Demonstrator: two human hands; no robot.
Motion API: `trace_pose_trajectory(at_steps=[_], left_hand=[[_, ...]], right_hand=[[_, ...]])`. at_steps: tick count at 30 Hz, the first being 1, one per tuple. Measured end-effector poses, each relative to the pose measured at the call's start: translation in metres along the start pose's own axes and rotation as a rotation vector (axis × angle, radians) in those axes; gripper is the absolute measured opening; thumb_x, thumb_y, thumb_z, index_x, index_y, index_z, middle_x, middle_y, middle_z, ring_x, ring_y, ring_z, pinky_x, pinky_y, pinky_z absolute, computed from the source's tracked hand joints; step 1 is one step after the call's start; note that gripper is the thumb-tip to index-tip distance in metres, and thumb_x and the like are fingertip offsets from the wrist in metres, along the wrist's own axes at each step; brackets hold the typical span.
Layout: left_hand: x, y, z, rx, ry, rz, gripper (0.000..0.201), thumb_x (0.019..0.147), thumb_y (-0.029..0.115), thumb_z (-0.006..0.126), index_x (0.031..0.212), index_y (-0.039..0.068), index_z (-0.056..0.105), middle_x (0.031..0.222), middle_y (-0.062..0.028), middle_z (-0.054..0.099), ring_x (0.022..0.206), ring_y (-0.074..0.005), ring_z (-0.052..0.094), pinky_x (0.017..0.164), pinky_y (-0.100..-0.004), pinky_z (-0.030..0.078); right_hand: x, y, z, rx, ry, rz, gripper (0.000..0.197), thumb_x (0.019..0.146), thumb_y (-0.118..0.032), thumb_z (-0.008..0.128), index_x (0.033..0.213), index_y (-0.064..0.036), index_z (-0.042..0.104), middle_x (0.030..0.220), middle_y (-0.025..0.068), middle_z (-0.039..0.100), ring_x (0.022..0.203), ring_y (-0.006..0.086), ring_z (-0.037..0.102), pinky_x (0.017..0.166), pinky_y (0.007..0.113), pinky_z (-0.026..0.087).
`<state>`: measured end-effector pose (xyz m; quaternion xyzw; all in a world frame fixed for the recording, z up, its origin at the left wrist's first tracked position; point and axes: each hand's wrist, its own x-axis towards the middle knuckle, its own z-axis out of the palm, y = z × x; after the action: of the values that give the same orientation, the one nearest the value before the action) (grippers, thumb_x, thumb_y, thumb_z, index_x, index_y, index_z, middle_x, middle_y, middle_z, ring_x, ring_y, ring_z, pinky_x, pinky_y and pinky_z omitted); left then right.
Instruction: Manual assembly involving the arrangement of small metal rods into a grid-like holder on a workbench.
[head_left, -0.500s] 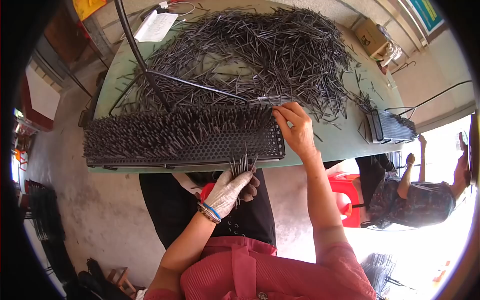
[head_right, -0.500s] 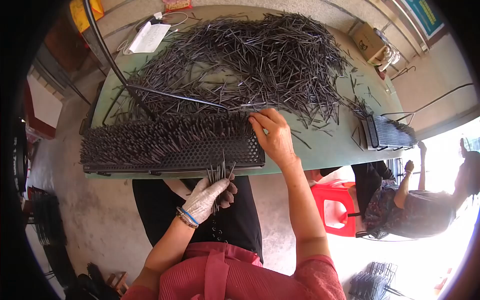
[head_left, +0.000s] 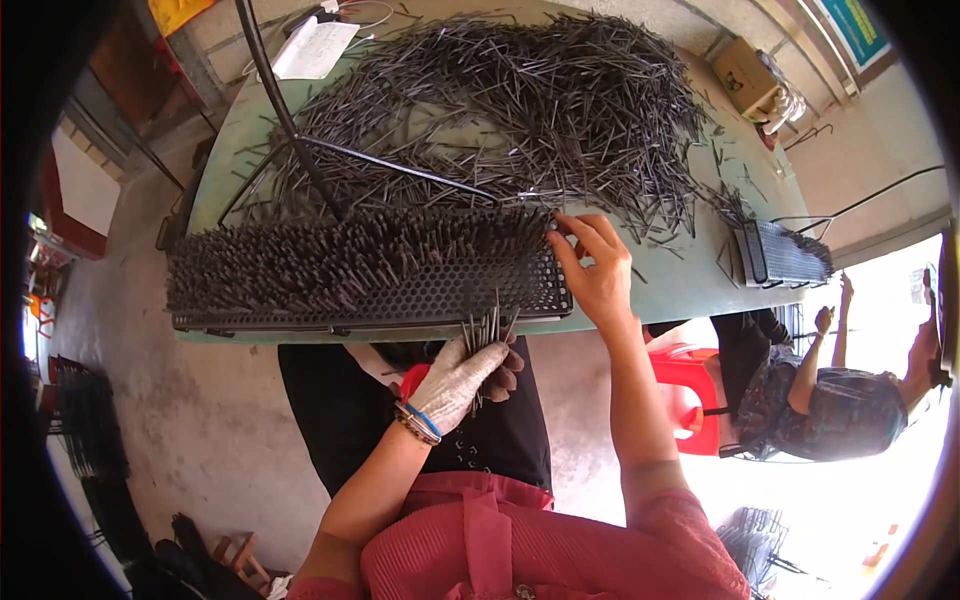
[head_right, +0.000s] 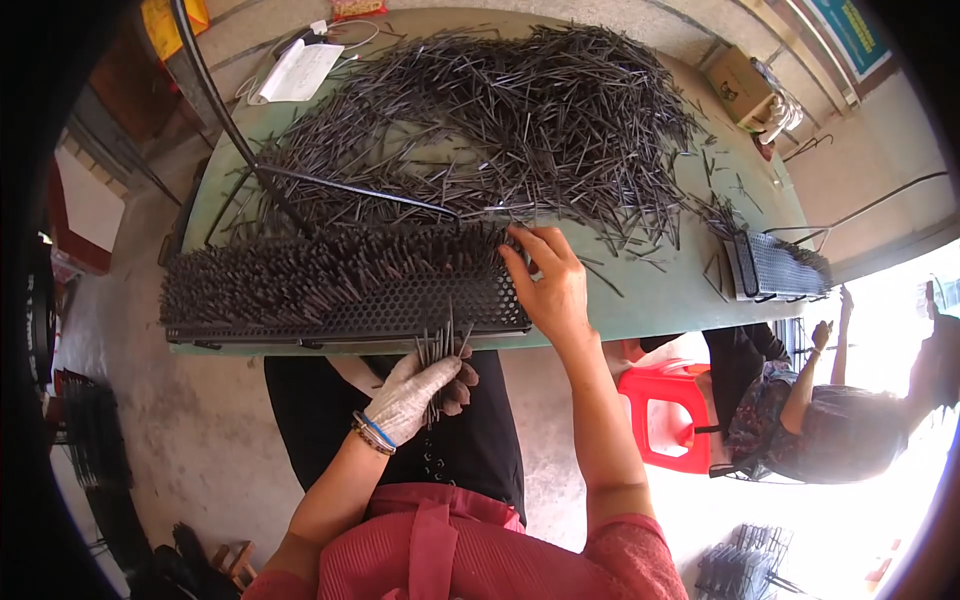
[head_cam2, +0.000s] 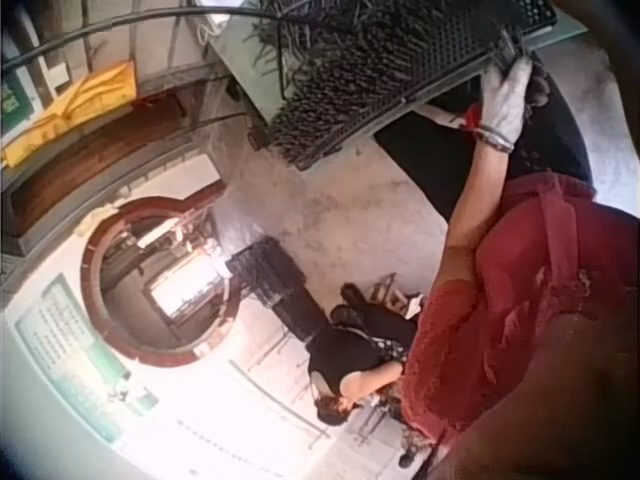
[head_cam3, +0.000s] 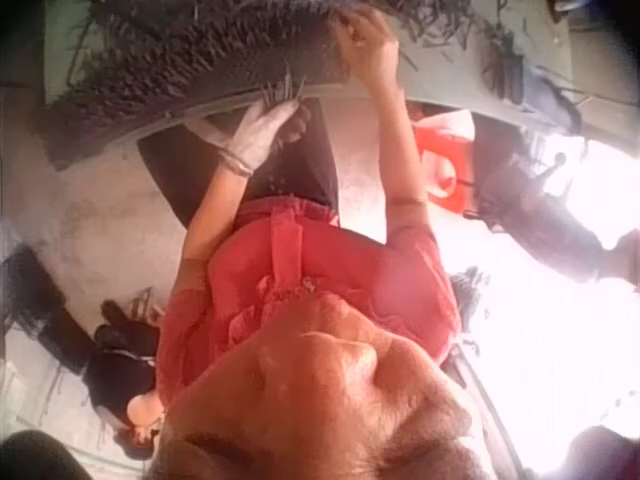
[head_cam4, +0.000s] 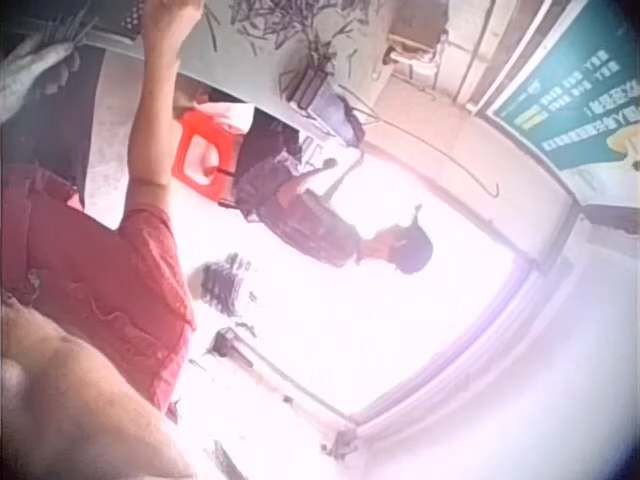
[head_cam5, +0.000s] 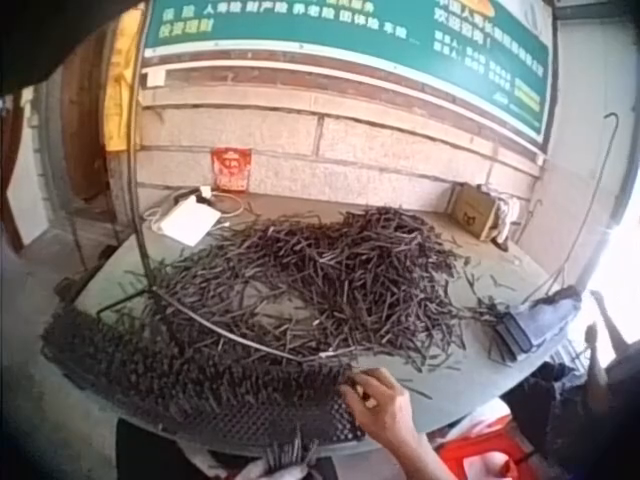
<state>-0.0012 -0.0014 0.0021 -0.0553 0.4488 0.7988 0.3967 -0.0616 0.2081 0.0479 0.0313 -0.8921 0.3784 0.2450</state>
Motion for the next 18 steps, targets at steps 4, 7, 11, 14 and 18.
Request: trace_pose_trajectory(at_steps=[4, 7, 11, 14, 18], left_hand=[[-0.005, 0.009, 0.007, 0.046, -0.064, 0.008, 0.026, 0.098, 0.019, 0.052, 0.118, 0.002, 0.053, 0.095, -0.0077, 0.064, 0.071, -0.0108, 0.062, 0.06, -0.023, 0.05], [-0.009, 0.012, 0.009, 0.089, -0.121, 0.003, 0.028, 0.098, 0.02, 0.052, 0.121, 0.003, 0.053, 0.098, -0.0064, 0.064, 0.073, -0.009, 0.06, 0.061, -0.0213, 0.048], [-0.009, 0.012, 0.01, 0.141, -0.157, 0.001, 0.029, 0.098, 0.019, 0.052, 0.122, 0.003, 0.053, 0.101, -0.007, 0.064, 0.073, -0.0078, 0.06, 0.06, -0.02, 0.047], [-0.006, 0.012, 0.01, 0.105, -0.125, -0.029, 0.026, 0.098, 0.018, 0.052, 0.119, 0.003, 0.054, 0.102, -0.0073, 0.064, 0.072, -0.0073, 0.059, 0.061, -0.0208, 0.049], [0.0, 0.01, 0.01, 0.005, -0.066, -0.082, 0.027, 0.098, 0.019, 0.053, 0.12, 0.003, 0.054, 0.102, -0.0075, 0.065, 0.072, -0.0066, 0.059, 0.062, -0.0206, 0.049]], right_hand=[[-0.016, -0.008, -0.005, 0.361, -0.268, 0.191, 0.021, 0.089, -0.017, 0.069, 0.099, 0.0013, 0.07, 0.085, 0.006, 0.065, 0.072, 0.0092, 0.055, 0.063, 0.026, 0.043], [-0.024, -0.014, -0.001, 0.451, -0.538, 0.238, 0.027, 0.091, -0.022, 0.067, 0.099, 0.0036, 0.07, 0.083, 0.0051, 0.064, 0.075, 0.0085, 0.054, 0.065, 0.025, 0.043], [-0.034, -0.016, 0.0, 0.677, -0.56, 0.423, 0.023, 0.093, -0.017, 0.065, 0.098, 0.0044, 0.07, 0.084, 0.0037, 0.066, 0.075, 0.0085, 0.055, 0.067, 0.024, 0.045], [-0.031, -0.01, -0.008, 0.719, -0.418, 0.475, 0.021, 0.093, -0.014, 0.064, 0.1, 0.005, 0.07, 0.084, 0.0032, 0.066, 0.077, 0.0084, 0.057, 0.07, 0.024, 0.047], [-0.011, 0.002, -0.021, 0.502, 0.016, 0.326, 0.027, 0.093, -0.009, 0.063, 0.115, 0.0054, 0.064, 0.087, 0.0036, 0.067, 0.08, 0.0099, 0.062, 0.073, 0.022, 0.05]])
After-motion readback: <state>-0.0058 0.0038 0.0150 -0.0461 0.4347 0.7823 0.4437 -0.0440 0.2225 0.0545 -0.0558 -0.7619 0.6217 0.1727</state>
